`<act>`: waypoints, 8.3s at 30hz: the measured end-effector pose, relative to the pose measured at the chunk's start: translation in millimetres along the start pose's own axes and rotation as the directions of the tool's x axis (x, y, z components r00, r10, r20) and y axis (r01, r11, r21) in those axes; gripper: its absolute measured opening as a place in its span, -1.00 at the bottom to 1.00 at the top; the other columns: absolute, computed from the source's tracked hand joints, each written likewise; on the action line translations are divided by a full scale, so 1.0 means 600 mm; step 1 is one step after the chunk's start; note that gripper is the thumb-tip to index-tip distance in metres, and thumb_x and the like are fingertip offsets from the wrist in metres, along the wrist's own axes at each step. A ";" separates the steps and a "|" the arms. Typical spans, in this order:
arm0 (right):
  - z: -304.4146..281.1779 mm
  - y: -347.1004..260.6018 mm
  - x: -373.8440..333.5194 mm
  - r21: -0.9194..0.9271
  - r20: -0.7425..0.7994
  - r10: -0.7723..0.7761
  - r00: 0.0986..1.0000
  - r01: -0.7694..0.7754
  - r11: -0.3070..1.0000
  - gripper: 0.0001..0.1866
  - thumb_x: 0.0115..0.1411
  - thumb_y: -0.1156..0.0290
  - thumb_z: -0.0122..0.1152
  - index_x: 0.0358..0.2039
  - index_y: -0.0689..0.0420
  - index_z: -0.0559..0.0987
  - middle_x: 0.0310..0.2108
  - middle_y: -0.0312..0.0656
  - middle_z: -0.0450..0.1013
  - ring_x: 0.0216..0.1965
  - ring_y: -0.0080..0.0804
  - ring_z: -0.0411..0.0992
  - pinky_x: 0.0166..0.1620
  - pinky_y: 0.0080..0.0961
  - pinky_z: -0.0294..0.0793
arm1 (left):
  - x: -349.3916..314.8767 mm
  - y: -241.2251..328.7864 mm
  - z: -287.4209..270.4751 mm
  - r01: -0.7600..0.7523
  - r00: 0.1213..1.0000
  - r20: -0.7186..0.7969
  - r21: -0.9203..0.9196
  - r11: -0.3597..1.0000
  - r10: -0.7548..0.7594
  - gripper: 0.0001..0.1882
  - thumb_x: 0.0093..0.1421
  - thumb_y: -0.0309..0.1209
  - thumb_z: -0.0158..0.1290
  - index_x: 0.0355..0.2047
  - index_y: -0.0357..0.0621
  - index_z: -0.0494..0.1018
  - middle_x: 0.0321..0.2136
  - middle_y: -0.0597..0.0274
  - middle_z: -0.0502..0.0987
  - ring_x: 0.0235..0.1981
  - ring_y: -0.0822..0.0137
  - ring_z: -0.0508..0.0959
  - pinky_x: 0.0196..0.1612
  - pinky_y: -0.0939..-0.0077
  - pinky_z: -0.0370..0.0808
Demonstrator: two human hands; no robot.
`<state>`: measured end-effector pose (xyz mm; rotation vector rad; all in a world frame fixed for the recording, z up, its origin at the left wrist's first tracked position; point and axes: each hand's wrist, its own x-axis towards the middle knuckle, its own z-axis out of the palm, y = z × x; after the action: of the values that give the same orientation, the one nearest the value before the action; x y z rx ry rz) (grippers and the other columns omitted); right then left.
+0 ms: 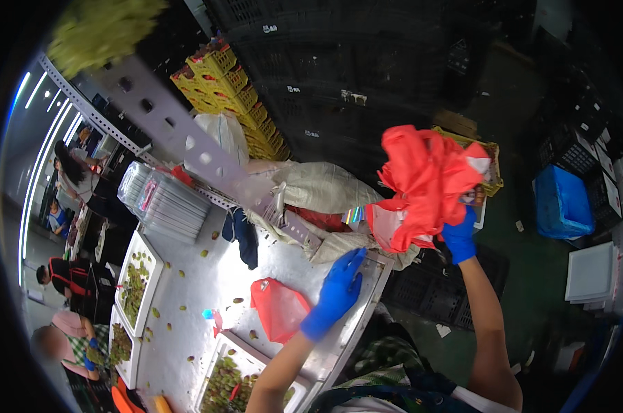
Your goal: The person uses shears to trim stems and individual grapes from bunches held by hand. They move bunches between white trays and a yellow crate on a stainless steel table.
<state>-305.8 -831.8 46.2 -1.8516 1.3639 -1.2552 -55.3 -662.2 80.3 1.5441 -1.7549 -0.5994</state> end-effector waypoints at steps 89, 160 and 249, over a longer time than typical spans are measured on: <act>0.133 -0.154 -0.155 0.634 0.649 -0.352 0.674 -0.222 0.741 -0.49 -0.11 0.66 0.09 -0.06 0.13 0.43 -0.04 -0.17 0.36 0.03 -0.37 0.28 0.07 -0.50 0.24 | -0.116 0.032 0.041 0.511 0.820 0.087 -0.554 0.657 -0.566 -0.21 -0.01 -0.50 0.14 0.18 -0.15 -0.02 -0.05 0.16 0.32 -0.06 0.30 0.36 -0.01 0.41 0.30; 0.606 -0.791 -0.932 0.531 0.682 -0.151 -0.716 0.343 0.775 -0.32 0.03 -0.13 0.03 0.08 0.03 0.30 -0.08 0.06 0.34 -0.05 -0.11 0.33 0.00 -0.37 0.28 | -1.001 0.005 -0.146 -0.787 -0.094 -0.310 -0.559 0.262 -0.946 -0.25 0.15 -0.49 -0.09 0.18 -0.15 -0.34 -0.02 -0.18 0.24 0.01 0.04 0.33 0.07 0.25 0.31; 0.382 -0.637 -0.721 0.341 0.940 -0.313 -0.138 0.306 0.889 -0.50 -0.14 0.49 0.11 -0.09 0.21 0.34 -0.24 -0.11 0.39 -0.17 -0.42 0.36 -0.10 -0.53 0.32 | -1.023 0.054 -0.189 -0.678 -0.127 -0.220 -0.692 0.247 -0.967 -0.61 0.08 0.08 -0.05 -0.23 0.15 0.35 -0.68 0.55 0.32 -0.73 0.64 0.27 -0.69 0.74 0.19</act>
<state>41.7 -319.1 96.9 -2.2481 -0.0413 0.3089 28.9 -43.9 50.0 0.6388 0.6147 -0.2374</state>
